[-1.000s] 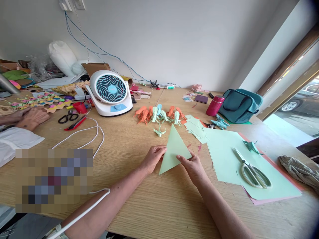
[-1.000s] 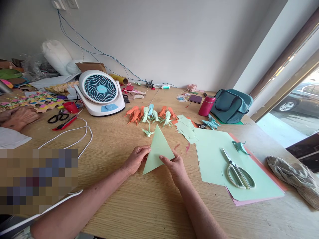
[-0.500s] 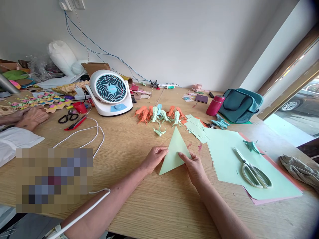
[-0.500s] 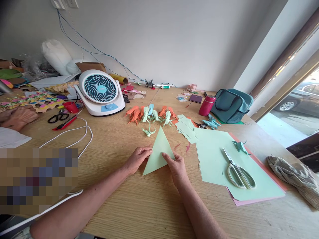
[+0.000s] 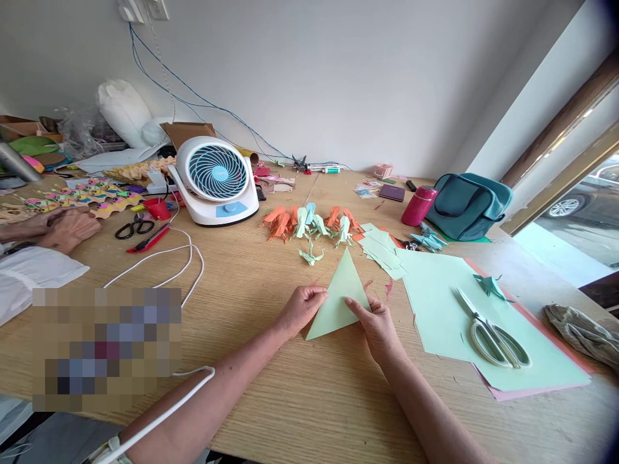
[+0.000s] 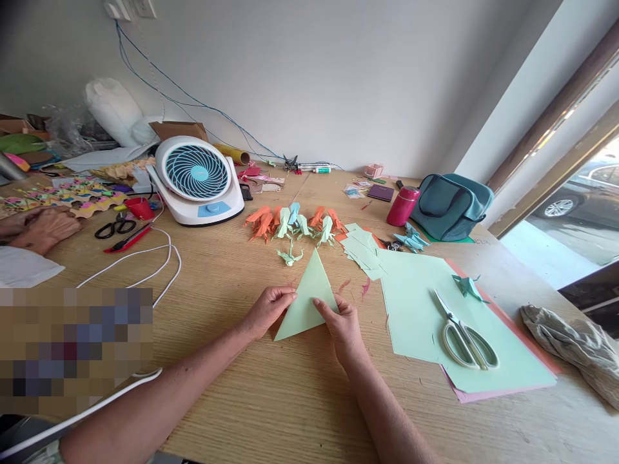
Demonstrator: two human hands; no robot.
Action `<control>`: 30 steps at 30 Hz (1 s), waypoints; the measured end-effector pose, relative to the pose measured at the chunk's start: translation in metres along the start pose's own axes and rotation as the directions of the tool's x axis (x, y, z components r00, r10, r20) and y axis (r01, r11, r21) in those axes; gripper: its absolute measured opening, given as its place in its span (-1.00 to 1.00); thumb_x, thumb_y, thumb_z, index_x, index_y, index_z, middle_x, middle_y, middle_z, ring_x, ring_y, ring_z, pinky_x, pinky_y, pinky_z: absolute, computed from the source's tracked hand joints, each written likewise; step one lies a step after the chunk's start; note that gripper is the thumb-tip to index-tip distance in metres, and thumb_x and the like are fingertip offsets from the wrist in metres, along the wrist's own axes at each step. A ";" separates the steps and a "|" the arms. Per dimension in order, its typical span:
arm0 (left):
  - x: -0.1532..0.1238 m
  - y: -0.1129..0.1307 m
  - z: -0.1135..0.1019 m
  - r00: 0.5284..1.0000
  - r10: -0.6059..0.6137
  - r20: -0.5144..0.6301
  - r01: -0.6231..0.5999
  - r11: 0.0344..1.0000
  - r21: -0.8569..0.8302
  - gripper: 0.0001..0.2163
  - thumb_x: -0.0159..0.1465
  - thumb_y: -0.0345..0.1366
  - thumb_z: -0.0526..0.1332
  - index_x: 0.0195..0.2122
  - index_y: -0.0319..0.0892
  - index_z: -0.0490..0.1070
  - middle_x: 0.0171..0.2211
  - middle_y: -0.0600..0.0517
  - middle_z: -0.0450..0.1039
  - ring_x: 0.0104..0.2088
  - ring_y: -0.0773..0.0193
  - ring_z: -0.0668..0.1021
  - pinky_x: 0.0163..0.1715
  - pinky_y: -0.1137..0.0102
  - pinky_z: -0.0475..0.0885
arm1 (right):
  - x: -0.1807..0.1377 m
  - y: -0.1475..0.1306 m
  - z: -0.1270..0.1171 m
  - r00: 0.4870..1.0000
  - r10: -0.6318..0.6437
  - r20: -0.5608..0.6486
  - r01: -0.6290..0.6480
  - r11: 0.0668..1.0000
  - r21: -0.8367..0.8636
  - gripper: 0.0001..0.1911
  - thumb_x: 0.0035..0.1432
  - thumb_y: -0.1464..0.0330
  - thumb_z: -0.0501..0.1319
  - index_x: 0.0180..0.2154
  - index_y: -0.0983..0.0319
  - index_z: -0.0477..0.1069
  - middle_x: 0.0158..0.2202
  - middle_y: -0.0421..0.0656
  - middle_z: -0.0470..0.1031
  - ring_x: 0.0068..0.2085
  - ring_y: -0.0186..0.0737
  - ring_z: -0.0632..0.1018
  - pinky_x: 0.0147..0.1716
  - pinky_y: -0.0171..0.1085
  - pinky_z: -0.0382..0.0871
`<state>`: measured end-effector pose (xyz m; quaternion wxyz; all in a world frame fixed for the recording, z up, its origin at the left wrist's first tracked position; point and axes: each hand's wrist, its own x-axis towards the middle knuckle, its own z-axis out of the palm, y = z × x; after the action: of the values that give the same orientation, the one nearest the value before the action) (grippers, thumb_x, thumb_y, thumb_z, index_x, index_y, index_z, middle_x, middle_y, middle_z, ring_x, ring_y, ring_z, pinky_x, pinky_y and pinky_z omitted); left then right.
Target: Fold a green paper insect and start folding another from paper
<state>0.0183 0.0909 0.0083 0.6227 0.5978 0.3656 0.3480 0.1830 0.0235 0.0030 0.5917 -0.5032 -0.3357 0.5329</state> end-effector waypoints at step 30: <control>0.003 0.000 -0.001 0.983 -0.182 0.013 0.182 0.974 -0.136 -0.65 0.04 -0.01 0.32 -0.58 -0.24 0.47 -0.64 0.09 0.34 -0.58 0.40 0.34 -0.53 0.48 0.23 | 0.006 -0.003 -0.012 0.800 -0.509 0.318 0.598 0.720 -0.353 -0.81 0.27 0.31 0.23 -0.23 0.05 0.65 -0.19 -0.08 0.50 -0.13 -0.09 0.49 -0.18 -0.16 0.39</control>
<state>0.0192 0.0935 0.0087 0.6915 0.5177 0.3943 0.3136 0.1967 0.0265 0.0018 0.5596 -0.4425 -0.6386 0.2887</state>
